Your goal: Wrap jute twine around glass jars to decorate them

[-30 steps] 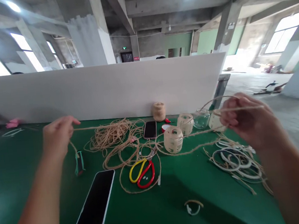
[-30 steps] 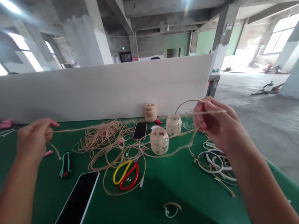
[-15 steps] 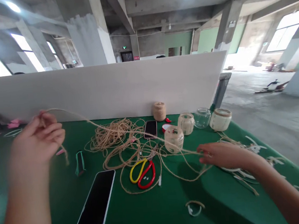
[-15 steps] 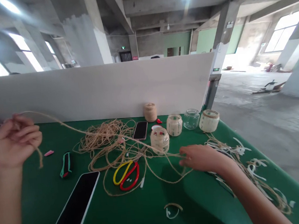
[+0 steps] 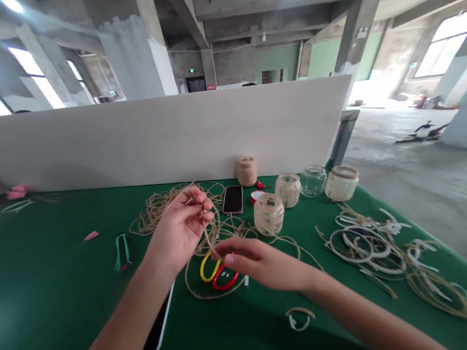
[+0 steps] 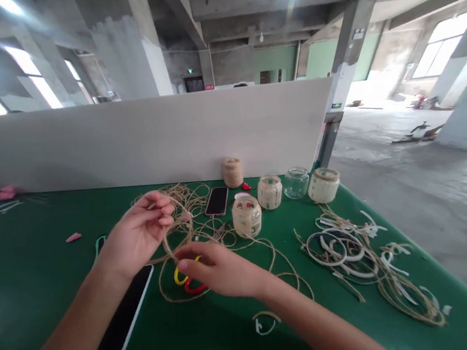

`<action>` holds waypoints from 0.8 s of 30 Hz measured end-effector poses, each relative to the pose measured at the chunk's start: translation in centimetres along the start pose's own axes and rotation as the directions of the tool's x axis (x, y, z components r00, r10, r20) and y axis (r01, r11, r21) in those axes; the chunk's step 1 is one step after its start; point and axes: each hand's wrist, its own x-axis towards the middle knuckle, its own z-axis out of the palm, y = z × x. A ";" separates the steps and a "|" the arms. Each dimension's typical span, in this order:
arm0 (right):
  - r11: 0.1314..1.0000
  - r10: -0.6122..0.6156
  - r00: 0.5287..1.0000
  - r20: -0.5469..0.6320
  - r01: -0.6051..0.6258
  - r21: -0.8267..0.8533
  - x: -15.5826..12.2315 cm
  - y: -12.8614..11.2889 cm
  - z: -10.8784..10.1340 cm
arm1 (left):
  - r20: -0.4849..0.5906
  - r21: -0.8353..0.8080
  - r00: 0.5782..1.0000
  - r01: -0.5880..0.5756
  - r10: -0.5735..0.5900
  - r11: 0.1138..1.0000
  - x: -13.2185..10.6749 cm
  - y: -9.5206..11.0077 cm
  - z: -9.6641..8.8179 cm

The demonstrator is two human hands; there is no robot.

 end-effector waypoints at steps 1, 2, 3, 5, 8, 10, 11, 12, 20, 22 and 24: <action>0.996 0.003 0.999 0.052 -0.008 0.089 0.2 0.8 0.2 | -0.009 -0.007 1.000 0.006 -0.006 1.000 0.2 -0.4 -0.2; 0.987 0.016 0.994 0.108 -0.033 0.156 0.3 1.5 0.3 | -0.020 -0.011 1.000 0.009 -0.010 1.000 0.3 -0.8 -0.5; 0.980 0.028 0.991 0.127 -0.053 0.194 0.2 2.1 0.3 | -0.035 -0.012 0.999 0.010 -0.011 1.000 0.4 -1.1 -0.8; 0.978 0.077 0.992 0.102 -0.095 0.183 -0.2 2.8 0.0 | -0.073 -0.011 0.997 0.001 -0.002 1.000 0.5 -1.4 -1.6; 0.986 0.130 0.991 0.010 -0.130 0.106 -1.2 2.9 -0.6 | -0.116 0.024 0.992 -0.043 0.045 0.999 0.1 -1.9 -2.7; 0.990 0.141 0.989 -0.051 -0.140 0.013 -1.8 2.7 -1.1 | -0.101 0.120 0.993 -0.041 0.053 0.992 -0.3 -2.3 -3.4; 0.987 0.144 0.985 -0.094 -0.149 -0.052 -2.0 2.8 -1.3 | -0.088 0.181 0.995 -0.027 0.043 0.983 -0.5 -2.4 -3.6; 0.979 0.142 0.978 -0.152 -0.161 -0.123 -2.2 2.9 -1.5 | -0.079 0.237 0.997 -0.009 0.028 0.971 -0.6 -2.6 -3.8; 0.998 0.064 0.945 -0.320 -0.055 0.037 -0.5 7.0 -0.5 | -0.040 0.211 0.999 -0.001 0.010 0.977 -1.0 -4.3 -1.7; 0.978 0.077 0.961 -0.265 -0.022 0.206 0.2 7.5 -0.1 | -0.017 0.211 1.000 -0.005 0.009 0.977 -0.9 -4.9 -0.8; 0.897 0.138 0.968 -0.208 -0.033 0.441 0.5 7.7 0.0 | -0.012 0.214 1.000 -0.015 0.018 0.977 -0.8 -5.3 -0.3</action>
